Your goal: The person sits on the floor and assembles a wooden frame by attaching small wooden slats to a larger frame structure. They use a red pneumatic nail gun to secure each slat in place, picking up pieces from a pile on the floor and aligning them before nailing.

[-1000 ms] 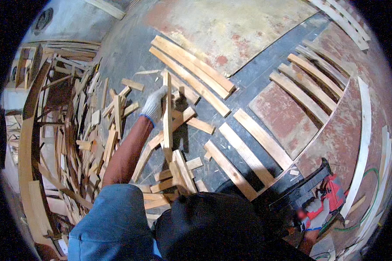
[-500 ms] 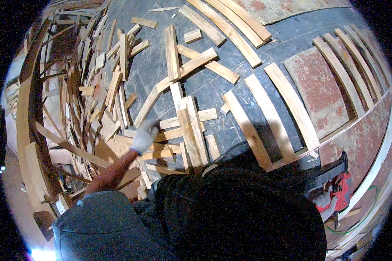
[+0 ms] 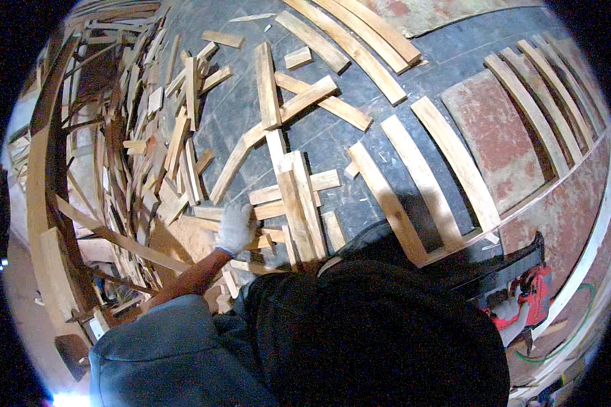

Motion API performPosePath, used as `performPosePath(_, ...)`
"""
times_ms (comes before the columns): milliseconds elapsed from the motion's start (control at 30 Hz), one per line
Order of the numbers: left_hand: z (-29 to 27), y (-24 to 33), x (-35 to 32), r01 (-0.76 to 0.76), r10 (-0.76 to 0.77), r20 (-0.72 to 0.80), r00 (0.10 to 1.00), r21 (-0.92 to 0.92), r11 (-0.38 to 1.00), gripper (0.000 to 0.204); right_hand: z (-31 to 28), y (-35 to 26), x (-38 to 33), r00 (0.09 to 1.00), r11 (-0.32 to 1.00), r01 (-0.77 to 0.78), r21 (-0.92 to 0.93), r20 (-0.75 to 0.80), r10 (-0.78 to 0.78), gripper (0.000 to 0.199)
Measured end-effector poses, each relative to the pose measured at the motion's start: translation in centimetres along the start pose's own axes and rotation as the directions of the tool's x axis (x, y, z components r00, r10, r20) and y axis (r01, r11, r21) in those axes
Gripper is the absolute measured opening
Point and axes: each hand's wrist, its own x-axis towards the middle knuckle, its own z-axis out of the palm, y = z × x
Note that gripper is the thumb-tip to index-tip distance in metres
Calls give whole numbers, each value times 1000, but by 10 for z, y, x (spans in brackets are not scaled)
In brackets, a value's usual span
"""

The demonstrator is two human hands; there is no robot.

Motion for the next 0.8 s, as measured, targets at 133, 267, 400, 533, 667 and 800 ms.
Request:
performPosePath(133, -49, -34, 42, -169, 162, -136, 977, -41, 985, 29, -18, 0, -6, 999, 999, 43, 33, 3, -43, 52)
performPosePath(267, -99, -92, 26, 20, -21, 26, 999, 28, 999, 37, -19, 4, -1, 998, 997, 49, 51, 30, -51, 52)
performPosePath(400, -104, -121, -2, 163, -168, 45, 985, 94, 982, 37, -28, 18, -1, 995, 988, 41, 148, 82, -54, 52)
performPosePath(533, -20, -177, -44, 617, -630, -62, 774, -144, 773, 39, 28, 16, -16, 977, 939, -77, 336, 215, 3, 39)
performPosePath(667, -20, -145, 56, 417, -661, -96, 744, -706, 572, 31, 26, 20, -20, 975, 940, -22, 340, 217, -56, 48)
performPosePath(800, -129, 65, 153, -103, -210, -210, 955, -897, 431, 28, 15, 21, -13, 972, 934, -37, 355, 229, -48, 45)
